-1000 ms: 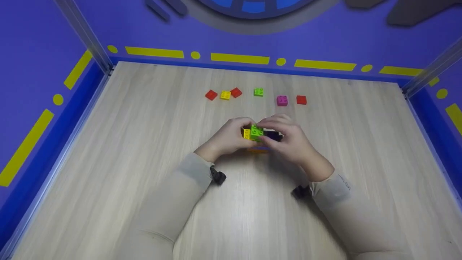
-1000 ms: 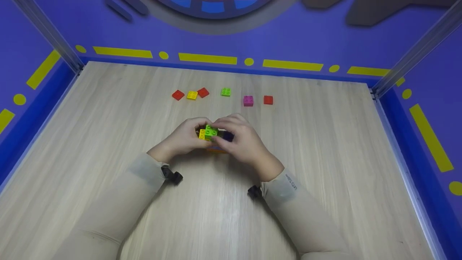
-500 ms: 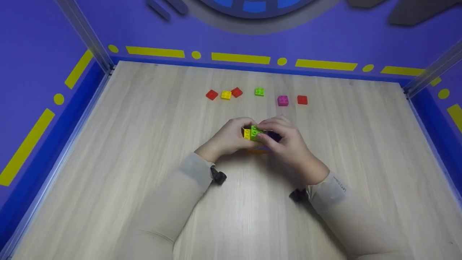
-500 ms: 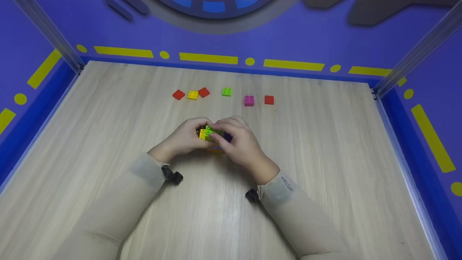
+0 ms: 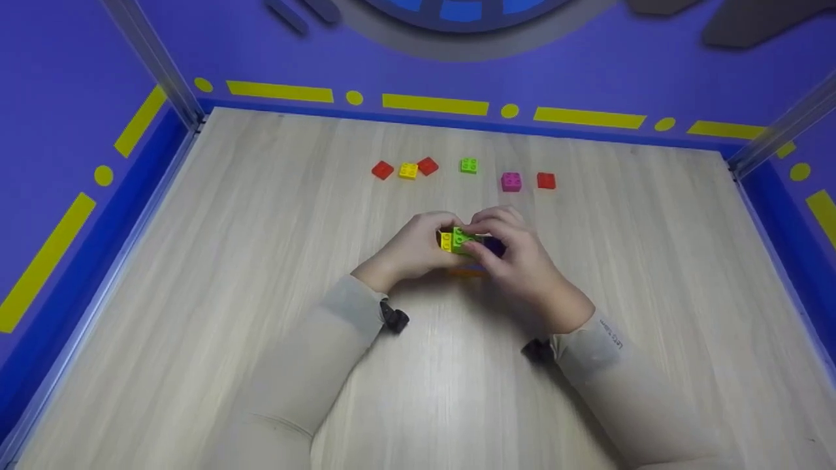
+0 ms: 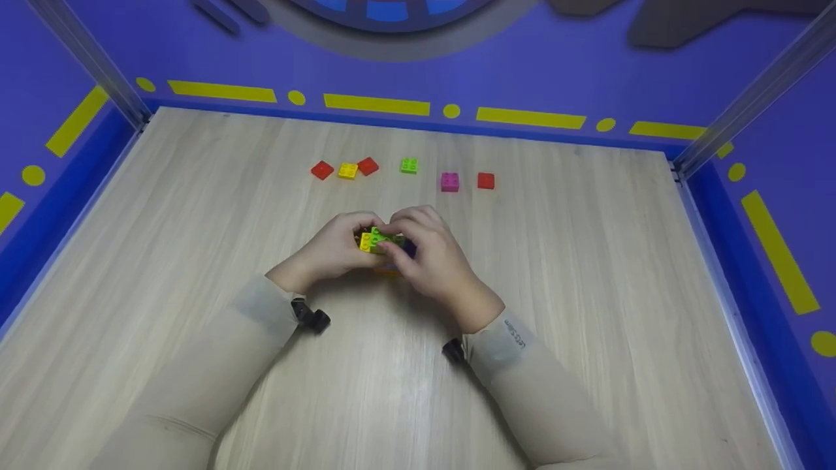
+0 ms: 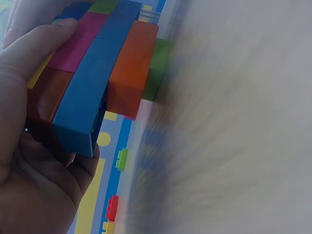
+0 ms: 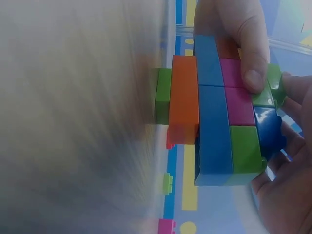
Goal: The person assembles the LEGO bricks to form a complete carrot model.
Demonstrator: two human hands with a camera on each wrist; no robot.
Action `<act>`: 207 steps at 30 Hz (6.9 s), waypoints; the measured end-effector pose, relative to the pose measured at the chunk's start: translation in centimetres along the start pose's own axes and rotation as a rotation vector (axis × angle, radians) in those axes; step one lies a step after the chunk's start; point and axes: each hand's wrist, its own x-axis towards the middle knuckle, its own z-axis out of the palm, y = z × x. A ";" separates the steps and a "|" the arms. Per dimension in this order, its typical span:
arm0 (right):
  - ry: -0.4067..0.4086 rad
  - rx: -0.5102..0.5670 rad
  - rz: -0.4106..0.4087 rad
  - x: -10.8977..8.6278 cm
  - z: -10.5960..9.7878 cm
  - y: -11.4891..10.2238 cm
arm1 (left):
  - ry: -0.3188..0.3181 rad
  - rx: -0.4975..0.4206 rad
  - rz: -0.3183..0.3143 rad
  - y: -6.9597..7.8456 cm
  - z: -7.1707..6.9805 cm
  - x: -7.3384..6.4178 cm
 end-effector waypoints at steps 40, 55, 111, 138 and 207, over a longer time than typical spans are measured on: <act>-0.081 -0.181 0.508 7.1 -7.6 8.6 | -0.023 -0.018 -0.013 0.4 -0.4 0.0; -0.246 -0.306 0.606 9.4 -6.7 11.4 | -0.042 -0.008 -0.028 0.4 -0.2 0.1; -0.172 -0.001 0.312 1.7 -7.4 1.5 | -0.047 -0.014 -0.069 0.5 -0.4 -0.1; -0.176 0.173 0.286 0.1 -4.2 1.5 | -0.039 -0.022 0.002 0.4 0.0 0.0; 0.147 0.514 0.273 -2.2 1.4 3.4 | 0.399 0.180 -0.570 -5.6 -10.5 5.4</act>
